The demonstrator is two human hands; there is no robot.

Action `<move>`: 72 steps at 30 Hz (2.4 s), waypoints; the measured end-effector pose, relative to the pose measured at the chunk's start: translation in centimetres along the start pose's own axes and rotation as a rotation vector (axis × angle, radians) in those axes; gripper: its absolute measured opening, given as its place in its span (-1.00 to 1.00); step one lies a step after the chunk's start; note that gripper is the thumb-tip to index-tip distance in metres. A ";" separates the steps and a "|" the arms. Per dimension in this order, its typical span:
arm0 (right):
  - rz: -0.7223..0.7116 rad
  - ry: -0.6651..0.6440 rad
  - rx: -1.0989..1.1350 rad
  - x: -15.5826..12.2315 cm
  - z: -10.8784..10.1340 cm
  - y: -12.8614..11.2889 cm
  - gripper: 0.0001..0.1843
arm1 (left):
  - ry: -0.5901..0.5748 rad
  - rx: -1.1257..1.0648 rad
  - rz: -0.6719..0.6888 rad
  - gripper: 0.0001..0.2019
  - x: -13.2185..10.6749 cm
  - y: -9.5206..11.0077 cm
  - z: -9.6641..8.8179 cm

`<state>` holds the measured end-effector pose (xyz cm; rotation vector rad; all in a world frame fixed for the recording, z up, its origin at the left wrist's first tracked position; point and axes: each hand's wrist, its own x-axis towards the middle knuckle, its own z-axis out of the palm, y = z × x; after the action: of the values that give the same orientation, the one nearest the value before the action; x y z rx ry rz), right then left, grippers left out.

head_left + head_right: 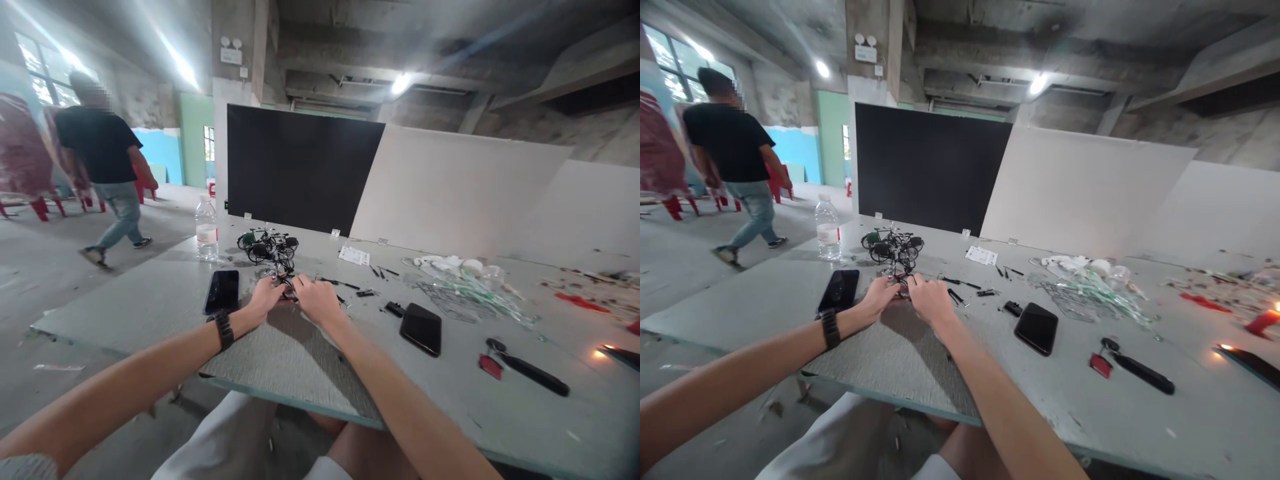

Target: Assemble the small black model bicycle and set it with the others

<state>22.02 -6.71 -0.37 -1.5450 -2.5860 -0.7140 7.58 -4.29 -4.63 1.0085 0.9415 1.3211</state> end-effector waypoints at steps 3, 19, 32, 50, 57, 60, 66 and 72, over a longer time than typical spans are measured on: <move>0.046 -0.012 0.016 0.0 0.0 -0.4 -0.67 | 0.004 0.012 0.038 -0.76 0.3 -0.3 0.0; 0.092 0.058 0.466 0.5 1.9 3.4 -0.73 | -0.031 -0.119 -0.001 -0.52 0.0 0.5 0.3; 0.362 0.383 0.856 0.7 2.7 2.4 -0.60 | -0.143 -0.210 0.116 -0.48 -0.6 0.6 0.2; 0.467 0.323 1.215 1.3 2.3 -0.2 -0.74 | -0.064 -0.212 0.044 -0.69 -0.6 0.5 0.7; 0.580 0.339 1.147 1.7 3.4 0.1 -0.79 | 0.011 -0.249 0.061 -0.72 -0.4 0.1 1.0; 0.571 0.390 1.164 1.8 3.5 0.1 -0.80 | 0.032 -0.275 0.064 -0.73 -0.4 0.1 1.0; 0.464 0.495 1.129 1.4 2.9 -1.1 -0.80 | 0.107 -0.258 0.045 -0.77 -0.2 0.2 0.9; 0.387 0.503 1.113 1.2 2.7 -1.3 -0.79 | 0.077 -0.227 0.037 -0.71 -0.5 0.7 0.9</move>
<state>20.86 -5.18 -2.92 -1.1648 -1.6672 0.3269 8.21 -4.87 -3.68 0.8088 0.8120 1.4697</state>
